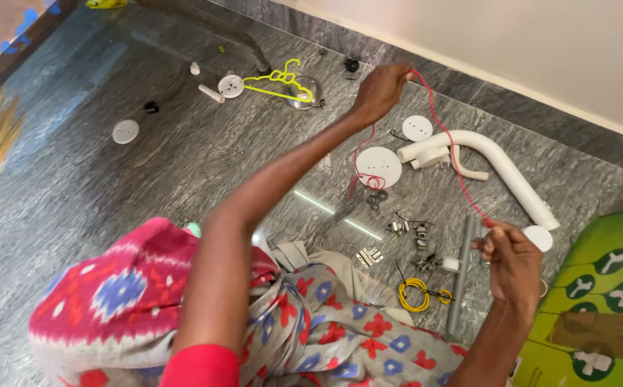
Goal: The person sits on the floor and organizes electrical components. They untangle and coil red and yellow wires, then handle small metal clips and a roll of white tape, arranging them on the floor.
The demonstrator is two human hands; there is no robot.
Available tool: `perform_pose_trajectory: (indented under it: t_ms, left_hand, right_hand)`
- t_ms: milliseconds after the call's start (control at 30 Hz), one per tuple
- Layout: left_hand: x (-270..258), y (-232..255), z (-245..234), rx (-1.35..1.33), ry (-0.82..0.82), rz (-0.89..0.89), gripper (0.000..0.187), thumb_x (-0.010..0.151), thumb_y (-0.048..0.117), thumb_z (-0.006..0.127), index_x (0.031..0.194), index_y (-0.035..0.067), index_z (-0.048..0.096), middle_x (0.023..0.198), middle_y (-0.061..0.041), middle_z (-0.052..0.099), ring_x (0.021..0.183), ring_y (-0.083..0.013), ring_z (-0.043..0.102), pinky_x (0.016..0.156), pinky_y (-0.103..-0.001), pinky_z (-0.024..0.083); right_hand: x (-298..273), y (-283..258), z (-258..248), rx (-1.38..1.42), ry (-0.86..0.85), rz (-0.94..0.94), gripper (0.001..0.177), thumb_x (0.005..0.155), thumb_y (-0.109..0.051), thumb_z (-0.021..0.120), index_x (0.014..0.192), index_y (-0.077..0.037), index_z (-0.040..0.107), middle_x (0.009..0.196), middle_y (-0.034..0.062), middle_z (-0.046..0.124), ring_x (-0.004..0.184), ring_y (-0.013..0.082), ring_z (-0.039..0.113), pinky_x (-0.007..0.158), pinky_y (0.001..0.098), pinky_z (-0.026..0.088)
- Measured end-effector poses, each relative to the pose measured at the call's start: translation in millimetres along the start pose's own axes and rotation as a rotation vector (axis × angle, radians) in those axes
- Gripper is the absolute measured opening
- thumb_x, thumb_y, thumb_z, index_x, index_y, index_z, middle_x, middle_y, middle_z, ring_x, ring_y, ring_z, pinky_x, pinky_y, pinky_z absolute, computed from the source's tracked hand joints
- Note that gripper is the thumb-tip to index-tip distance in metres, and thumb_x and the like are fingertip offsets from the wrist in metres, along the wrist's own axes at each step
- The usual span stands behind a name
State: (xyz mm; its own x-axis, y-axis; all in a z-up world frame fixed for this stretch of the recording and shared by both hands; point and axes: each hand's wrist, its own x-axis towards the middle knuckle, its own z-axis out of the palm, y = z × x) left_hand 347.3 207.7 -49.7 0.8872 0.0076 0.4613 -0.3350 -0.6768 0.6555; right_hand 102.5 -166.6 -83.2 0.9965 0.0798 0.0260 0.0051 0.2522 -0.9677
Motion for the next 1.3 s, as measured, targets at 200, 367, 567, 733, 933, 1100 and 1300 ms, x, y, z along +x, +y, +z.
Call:
perform_pose_trajectory:
  t_ms: [200, 367, 567, 733, 933, 1100, 1300]
  left_hand:
    - [-115.1, 21.0, 77.8, 0.110, -0.071, -0.190, 0.050, 0.087, 0.001, 0.058, 0.136, 0.007, 0.057, 0.131, -0.022, 0.056, 0.124, -0.0415, 0.051, 0.099, -0.051, 0.046]
    - [-181.0, 95.9, 63.5, -0.219, 0.125, 0.104, 0.089, 0.073, -0.017, 0.054, 0.156, 0.008, 0.035, 0.158, -0.019, 0.041, 0.149, -0.0389, 0.040, 0.126, -0.048, 0.034]
    - [-219.4, 150.2, 32.9, -0.834, -0.279, 0.043, 0.046, 0.102, 0.009, 0.056, 0.147, 0.008, 0.052, 0.124, -0.012, 0.062, 0.122, -0.0248, 0.057, 0.107, -0.040, 0.047]
    - [-232.1, 147.8, 45.0, -0.961, -0.420, -0.239, 0.035, 0.115, 0.030, 0.052, 0.127, 0.003, 0.070, 0.069, -0.002, 0.049, 0.066, -0.0157, 0.050, 0.063, -0.034, 0.044]
    - [-245.7, 170.1, 62.9, -0.583, -0.329, -0.065, 0.033, 0.105, 0.028, 0.053, 0.128, 0.006, 0.064, 0.073, -0.014, 0.068, 0.066, -0.0265, 0.071, 0.064, -0.041, 0.055]
    - [-255.4, 180.5, 65.8, -0.408, -0.267, 0.020, 0.029, 0.105, 0.027, 0.053, 0.125, 0.006, 0.060, 0.089, -0.021, 0.072, 0.081, -0.0407, 0.071, 0.068, -0.051, 0.054]
    - [-250.6, 183.1, 58.0, -0.298, -0.365, -0.016, 0.028, 0.106, 0.029, 0.052, 0.120, 0.006, 0.061, 0.078, -0.022, 0.070, 0.073, -0.0408, 0.071, 0.064, -0.053, 0.054]
  right_hand:
    - [8.7, 18.4, 39.5, 0.424, -0.167, 0.154, 0.028, 0.115, -0.024, 0.058, 0.118, 0.003, 0.065, 0.074, -0.0036, 0.044, 0.070, 0.0109, 0.044, 0.079, 0.0347, 0.044]
    - [12.5, 9.6, 57.0, 0.578, -0.126, 0.166, 0.030, 0.112, -0.020, 0.058, 0.132, 0.001, 0.062, 0.085, -0.0021, 0.050, 0.081, 0.0110, 0.049, 0.092, 0.0343, 0.045]
    - [0.5, -0.5, 66.5, 0.625, -0.148, 0.169, 0.025, 0.113, -0.019, 0.059, 0.128, 0.001, 0.060, 0.094, 0.0011, 0.055, 0.088, 0.0138, 0.053, 0.100, 0.0373, 0.047]
    - [-17.3, -10.5, 65.6, 0.767, -0.211, 0.128, 0.028, 0.110, -0.015, 0.064, 0.133, 0.001, 0.060, 0.096, 0.0025, 0.056, 0.093, 0.0157, 0.055, 0.105, 0.0388, 0.048]
    - [-24.3, -16.8, 70.4, 0.861, -0.183, -0.055, 0.021, 0.110, -0.009, 0.069, 0.125, -0.002, 0.056, 0.099, 0.0030, 0.059, 0.096, 0.0161, 0.056, 0.113, 0.0383, 0.047]
    - [-27.0, -20.1, 74.3, 0.693, -0.071, -0.142, 0.016, 0.111, -0.015, 0.065, 0.122, -0.006, 0.056, 0.096, 0.0064, 0.063, 0.099, 0.0212, 0.063, 0.109, 0.0402, 0.050]
    - [-23.4, -21.1, 83.7, 0.498, -0.013, -0.240, 0.019, 0.116, -0.018, 0.062, 0.126, -0.003, 0.057, 0.089, 0.0065, 0.060, 0.086, 0.0203, 0.061, 0.095, 0.0382, 0.052]
